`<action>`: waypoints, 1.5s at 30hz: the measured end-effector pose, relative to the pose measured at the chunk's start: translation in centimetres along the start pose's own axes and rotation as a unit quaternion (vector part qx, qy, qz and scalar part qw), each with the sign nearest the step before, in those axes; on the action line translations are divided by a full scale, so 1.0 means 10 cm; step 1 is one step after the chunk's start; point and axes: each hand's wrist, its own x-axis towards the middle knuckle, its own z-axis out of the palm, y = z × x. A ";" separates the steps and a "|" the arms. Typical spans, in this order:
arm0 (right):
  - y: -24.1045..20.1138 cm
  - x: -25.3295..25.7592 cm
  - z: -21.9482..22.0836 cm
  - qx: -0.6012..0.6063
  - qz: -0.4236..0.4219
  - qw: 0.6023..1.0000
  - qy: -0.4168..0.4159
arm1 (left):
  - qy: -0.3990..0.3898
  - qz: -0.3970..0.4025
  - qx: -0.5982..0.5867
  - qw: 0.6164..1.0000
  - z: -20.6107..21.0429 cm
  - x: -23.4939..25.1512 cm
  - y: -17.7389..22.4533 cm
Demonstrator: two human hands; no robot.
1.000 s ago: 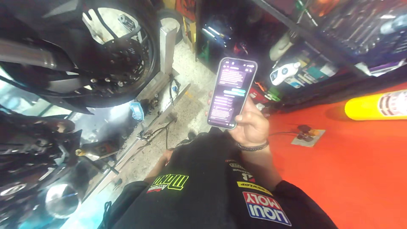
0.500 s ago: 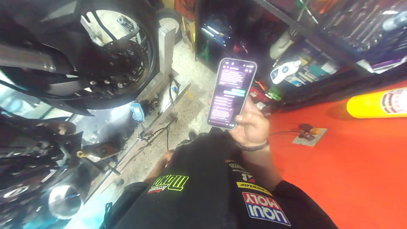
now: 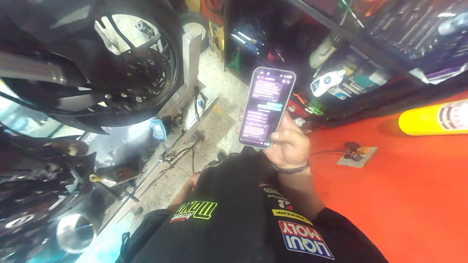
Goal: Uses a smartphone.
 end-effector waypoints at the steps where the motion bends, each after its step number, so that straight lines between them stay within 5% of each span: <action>1: 0.00 0.00 0.00 -0.002 0.001 1.000 0.000 | -0.001 -0.003 -0.003 1.000 0.00 -0.01 0.01; 17: -0.01 -0.03 0.02 0.000 0.007 1.000 -0.008 | 0.001 0.000 -0.003 1.000 -0.01 0.24 -0.23; 38: -0.01 -0.09 -0.01 -0.003 0.002 1.000 -0.007 | -0.001 0.009 0.012 1.000 0.03 -0.01 -0.06; 45: 0.01 -0.07 -0.03 0.000 0.004 1.000 -0.004 | 0.009 0.006 0.021 1.000 -0.02 0.29 -0.31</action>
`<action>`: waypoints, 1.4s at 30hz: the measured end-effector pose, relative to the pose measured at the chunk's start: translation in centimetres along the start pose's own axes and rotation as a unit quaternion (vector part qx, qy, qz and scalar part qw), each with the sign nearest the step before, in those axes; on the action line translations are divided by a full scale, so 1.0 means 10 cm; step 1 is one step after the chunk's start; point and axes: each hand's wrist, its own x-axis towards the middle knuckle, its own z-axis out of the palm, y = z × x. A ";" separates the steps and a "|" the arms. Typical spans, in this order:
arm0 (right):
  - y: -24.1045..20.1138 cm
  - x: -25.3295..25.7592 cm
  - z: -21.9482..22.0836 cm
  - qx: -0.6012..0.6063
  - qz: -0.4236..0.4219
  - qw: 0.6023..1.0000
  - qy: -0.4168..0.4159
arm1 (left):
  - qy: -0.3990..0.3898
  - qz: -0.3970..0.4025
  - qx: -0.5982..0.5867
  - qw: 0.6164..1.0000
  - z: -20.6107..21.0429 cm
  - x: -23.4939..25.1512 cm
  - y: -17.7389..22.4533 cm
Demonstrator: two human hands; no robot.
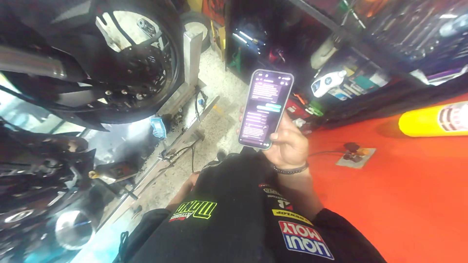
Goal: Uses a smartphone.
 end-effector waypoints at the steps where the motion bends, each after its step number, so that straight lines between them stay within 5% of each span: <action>1: 0.00 0.00 0.00 0.001 0.001 1.000 0.000 | 0.002 -0.002 -0.001 1.000 0.00 -0.02 0.01; 42: 0.03 0.14 0.01 -0.008 0.006 1.000 0.009 | 0.025 -0.035 0.002 0.999 -0.08 0.07 0.07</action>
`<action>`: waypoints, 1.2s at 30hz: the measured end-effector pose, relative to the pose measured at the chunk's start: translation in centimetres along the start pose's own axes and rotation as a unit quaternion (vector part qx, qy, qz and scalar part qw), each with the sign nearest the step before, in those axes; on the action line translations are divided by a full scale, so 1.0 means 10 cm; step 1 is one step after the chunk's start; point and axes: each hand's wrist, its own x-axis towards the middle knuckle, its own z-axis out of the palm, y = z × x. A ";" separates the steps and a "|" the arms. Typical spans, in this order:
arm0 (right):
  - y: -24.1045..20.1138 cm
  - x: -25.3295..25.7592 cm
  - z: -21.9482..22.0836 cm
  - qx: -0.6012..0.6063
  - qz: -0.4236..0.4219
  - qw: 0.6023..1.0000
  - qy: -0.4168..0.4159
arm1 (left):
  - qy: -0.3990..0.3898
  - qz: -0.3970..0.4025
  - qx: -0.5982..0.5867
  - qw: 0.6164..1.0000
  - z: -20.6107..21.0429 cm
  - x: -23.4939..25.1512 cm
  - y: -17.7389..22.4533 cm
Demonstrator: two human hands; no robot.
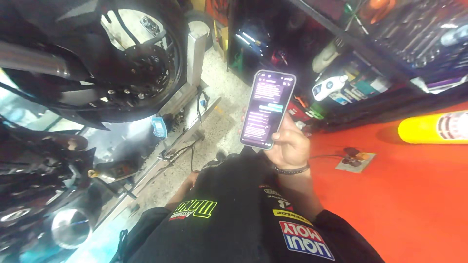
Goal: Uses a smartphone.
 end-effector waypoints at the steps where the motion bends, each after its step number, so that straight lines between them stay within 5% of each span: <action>1: 0.00 0.00 0.00 0.000 0.000 1.000 0.000 | 0.001 0.003 0.008 1.000 0.00 0.00 0.01; 36: -0.06 -0.13 -0.07 0.004 -0.012 1.000 0.004 | 0.009 0.009 0.031 0.999 0.10 -0.05 -0.06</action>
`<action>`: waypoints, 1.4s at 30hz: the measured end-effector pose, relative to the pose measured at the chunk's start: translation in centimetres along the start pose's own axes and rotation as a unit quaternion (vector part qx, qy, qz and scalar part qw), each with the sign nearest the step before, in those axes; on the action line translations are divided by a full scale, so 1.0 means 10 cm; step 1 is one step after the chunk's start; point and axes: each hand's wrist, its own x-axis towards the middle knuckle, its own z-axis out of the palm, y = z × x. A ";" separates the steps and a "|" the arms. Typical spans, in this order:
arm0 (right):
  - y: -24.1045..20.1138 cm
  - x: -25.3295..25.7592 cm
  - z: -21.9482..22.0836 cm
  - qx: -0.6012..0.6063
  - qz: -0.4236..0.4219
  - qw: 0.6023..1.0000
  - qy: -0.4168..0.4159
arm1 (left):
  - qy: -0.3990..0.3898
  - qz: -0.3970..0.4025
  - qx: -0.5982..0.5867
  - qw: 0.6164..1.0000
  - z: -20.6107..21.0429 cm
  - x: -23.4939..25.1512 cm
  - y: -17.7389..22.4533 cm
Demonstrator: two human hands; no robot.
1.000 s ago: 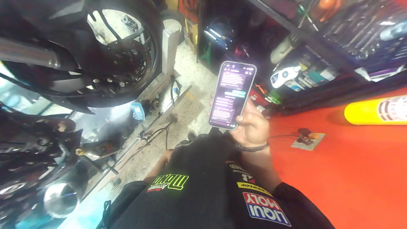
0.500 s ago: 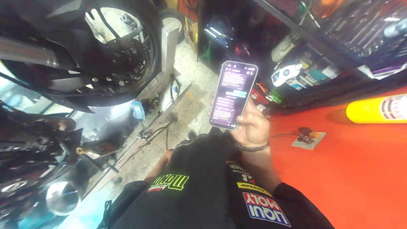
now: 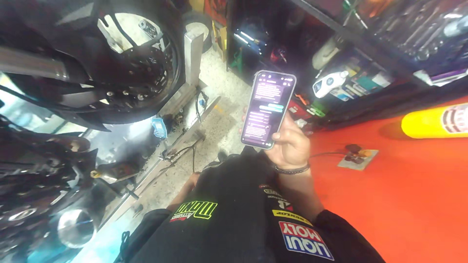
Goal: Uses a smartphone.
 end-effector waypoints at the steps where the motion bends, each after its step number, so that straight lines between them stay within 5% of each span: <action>1: 0.00 0.00 0.00 0.000 0.000 1.000 0.000 | -0.001 0.001 -0.001 1.000 0.00 0.02 -0.01; 23: 0.08 -0.01 0.00 0.005 0.002 1.000 0.000 | 0.007 -0.016 0.020 1.000 0.04 0.01 -0.27; 34: 0.04 0.06 -0.03 0.015 0.007 1.000 0.004 | 0.005 -0.008 0.003 1.000 0.01 -0.13 -0.01; 42: 0.07 0.15 -0.09 -0.115 -0.044 0.990 0.072 | 0.047 0.050 -0.010 0.998 -0.03 0.18 0.33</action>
